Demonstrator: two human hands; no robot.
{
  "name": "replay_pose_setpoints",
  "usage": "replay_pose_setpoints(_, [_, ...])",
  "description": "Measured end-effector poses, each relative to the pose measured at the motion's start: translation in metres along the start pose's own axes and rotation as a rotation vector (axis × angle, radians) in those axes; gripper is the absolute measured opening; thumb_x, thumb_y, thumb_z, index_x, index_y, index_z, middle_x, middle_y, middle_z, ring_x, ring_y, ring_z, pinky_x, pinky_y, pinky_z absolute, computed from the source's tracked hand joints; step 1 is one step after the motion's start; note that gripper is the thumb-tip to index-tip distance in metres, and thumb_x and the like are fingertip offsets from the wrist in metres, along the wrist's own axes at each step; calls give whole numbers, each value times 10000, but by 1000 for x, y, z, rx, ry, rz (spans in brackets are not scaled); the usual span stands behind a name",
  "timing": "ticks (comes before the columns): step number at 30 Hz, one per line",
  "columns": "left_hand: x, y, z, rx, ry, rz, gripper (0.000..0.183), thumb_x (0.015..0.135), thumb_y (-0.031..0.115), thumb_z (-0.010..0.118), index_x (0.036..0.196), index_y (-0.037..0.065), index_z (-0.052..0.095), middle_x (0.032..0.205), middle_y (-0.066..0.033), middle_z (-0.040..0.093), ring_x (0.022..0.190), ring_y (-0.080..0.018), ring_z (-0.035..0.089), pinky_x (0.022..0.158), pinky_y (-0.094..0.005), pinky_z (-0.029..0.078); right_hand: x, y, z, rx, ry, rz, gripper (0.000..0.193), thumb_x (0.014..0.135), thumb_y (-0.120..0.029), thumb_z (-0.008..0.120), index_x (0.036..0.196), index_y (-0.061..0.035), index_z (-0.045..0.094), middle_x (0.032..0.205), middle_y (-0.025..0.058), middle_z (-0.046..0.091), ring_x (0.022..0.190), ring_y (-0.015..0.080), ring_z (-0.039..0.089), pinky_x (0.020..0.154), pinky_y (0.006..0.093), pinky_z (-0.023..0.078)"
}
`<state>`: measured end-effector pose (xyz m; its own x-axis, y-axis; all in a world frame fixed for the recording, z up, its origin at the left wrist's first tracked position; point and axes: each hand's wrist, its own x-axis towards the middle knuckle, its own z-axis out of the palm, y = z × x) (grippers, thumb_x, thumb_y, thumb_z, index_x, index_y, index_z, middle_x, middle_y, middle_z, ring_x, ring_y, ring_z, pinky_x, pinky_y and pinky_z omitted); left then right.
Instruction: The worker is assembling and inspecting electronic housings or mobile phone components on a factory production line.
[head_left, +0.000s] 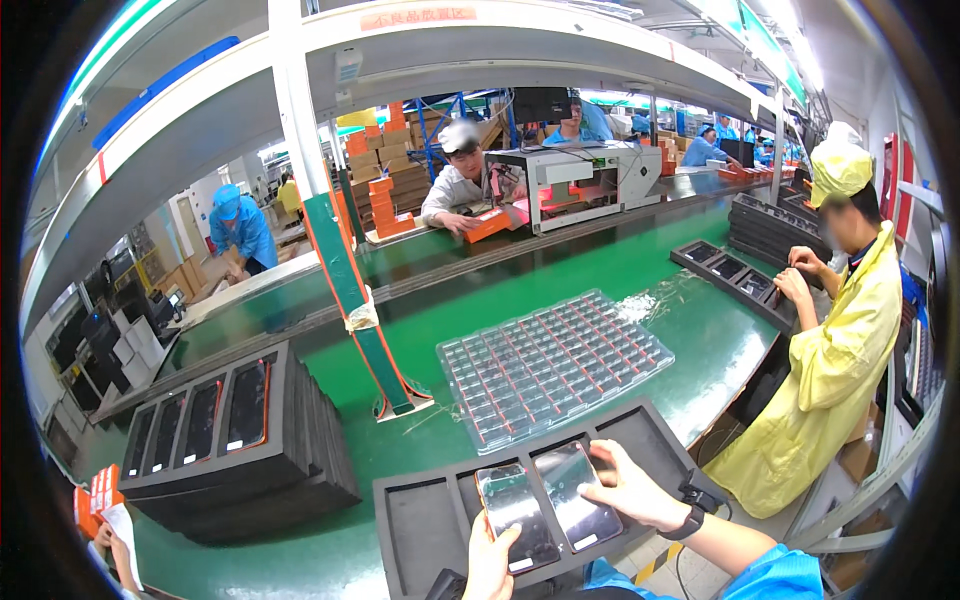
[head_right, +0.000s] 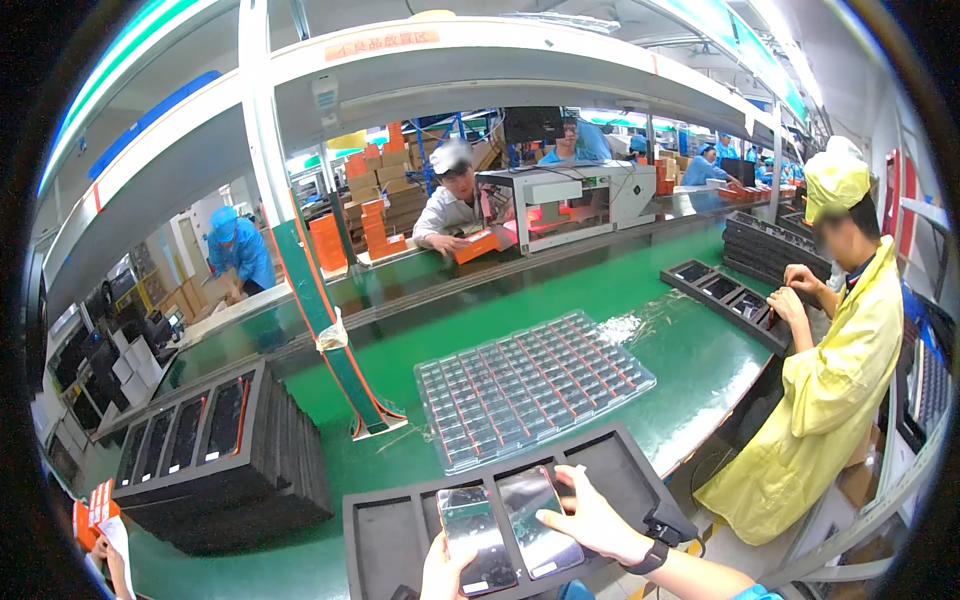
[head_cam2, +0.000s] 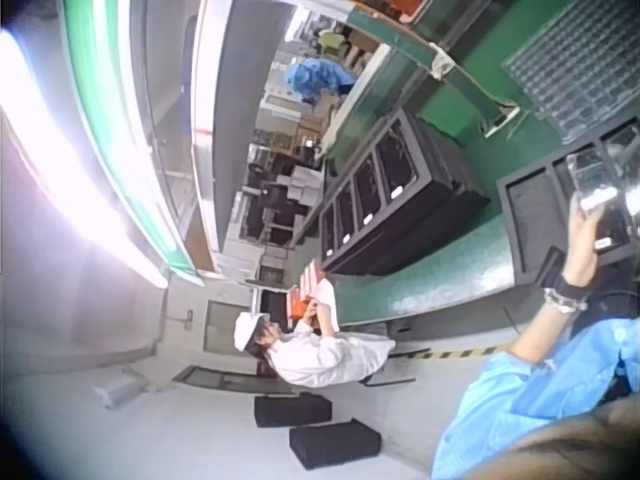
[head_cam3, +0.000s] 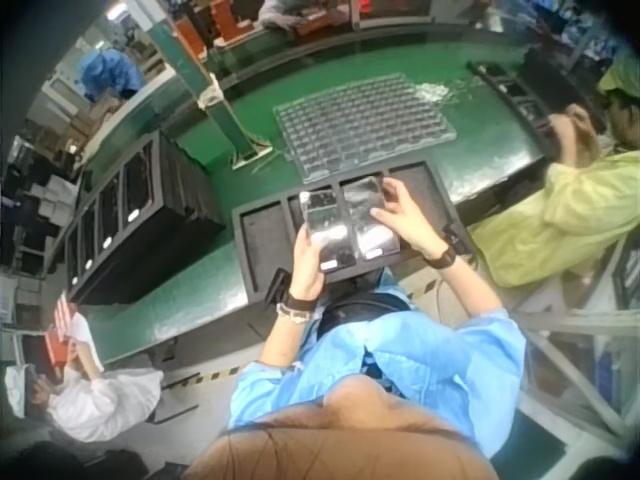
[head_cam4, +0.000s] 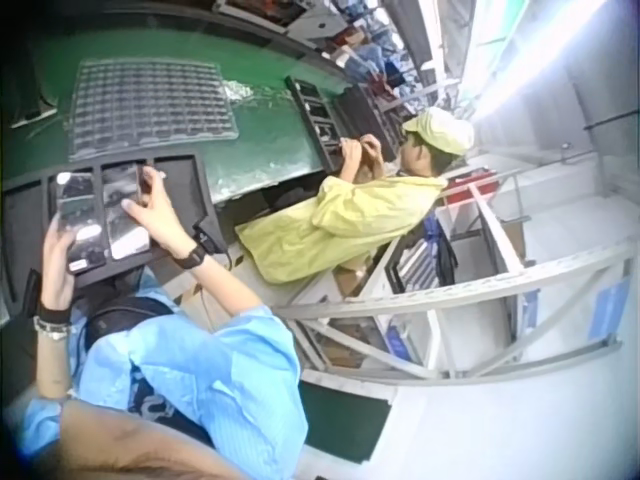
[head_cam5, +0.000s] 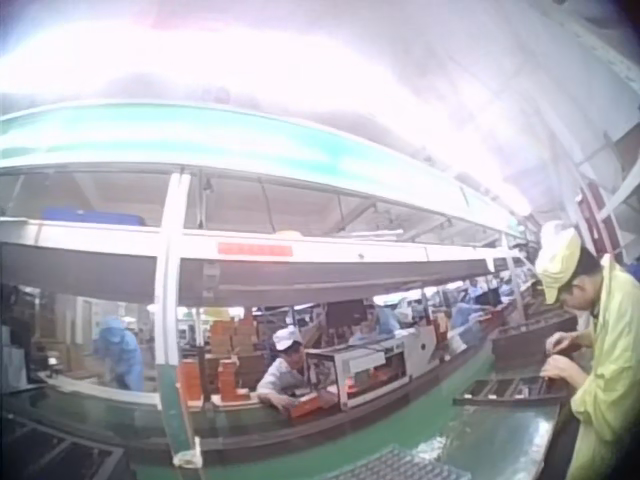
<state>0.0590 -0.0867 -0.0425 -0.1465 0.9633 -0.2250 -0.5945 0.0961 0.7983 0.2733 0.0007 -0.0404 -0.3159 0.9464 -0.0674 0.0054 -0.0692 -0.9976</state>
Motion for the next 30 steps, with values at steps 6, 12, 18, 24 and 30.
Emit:
replay_pose_setpoints(6, [30, -34, -46, -37, -54, -96, 808, 945, 52, 618, 1591, 36, 132, 1585, -195, 330, 1450, -232, 365, 1193, -378, 282, -2, 2, 15, 334, -63, 22, 543, 901, -6, 686, 1387, 49, 452, 1285, 117, 608, 1137, 179, 614, 1023, 332, 485])
replay_pose_setpoints(12, [-3, -2, -1, -32, 93, -27, 276, 1040, 121, 479, 1294, 40, 552, 1168, -68, 653, 1052, -160, 638, 883, -297, 532, -22, -17, 64, 611, 161, -60, 461, 883, 13, 657, 1326, 15, 530, 1207, 81, 656, 1074, 164, 635, 965, 319, 505])
replay_pose_setpoints(18, [8, 0, -6, -49, 81, -71, 299, 1033, 168, 541, 1307, 48, 531, 1164, -42, 648, 1058, -139, 621, 902, -283, 515, -16, 8, 96, 503, 111, -46, 616, 881, 5, 622, 1460, 7, 412, 1340, 83, 556, 1239, 176, 530, 1086, 327, 400])
replay_pose_setpoints(24, [2, 2, 1, 110, 19, 62, 436, 895, 57, 736, 1289, 21, 551, 1189, -66, 652, 1080, -166, 628, 922, -298, 517, -9, 31, 113, -60, 207, -226, 506, 1040, -253, 497, 1485, -34, 398, 1497, 125, 355, 1420, 257, 300, 1178, 383, 255])
replay_pose_setpoints(30, [1, 23, 16, 363, -135, 348, 638, 838, 42, 777, 1383, 21, 447, 1238, -111, 644, 1116, -218, 633, 975, -325, 506, -29, 11, 86, 521, 236, -212, 513, 1077, -337, 446, 1471, -9, 410, 1469, 151, 486, 1344, 247, 473, 1120, 372, 369])
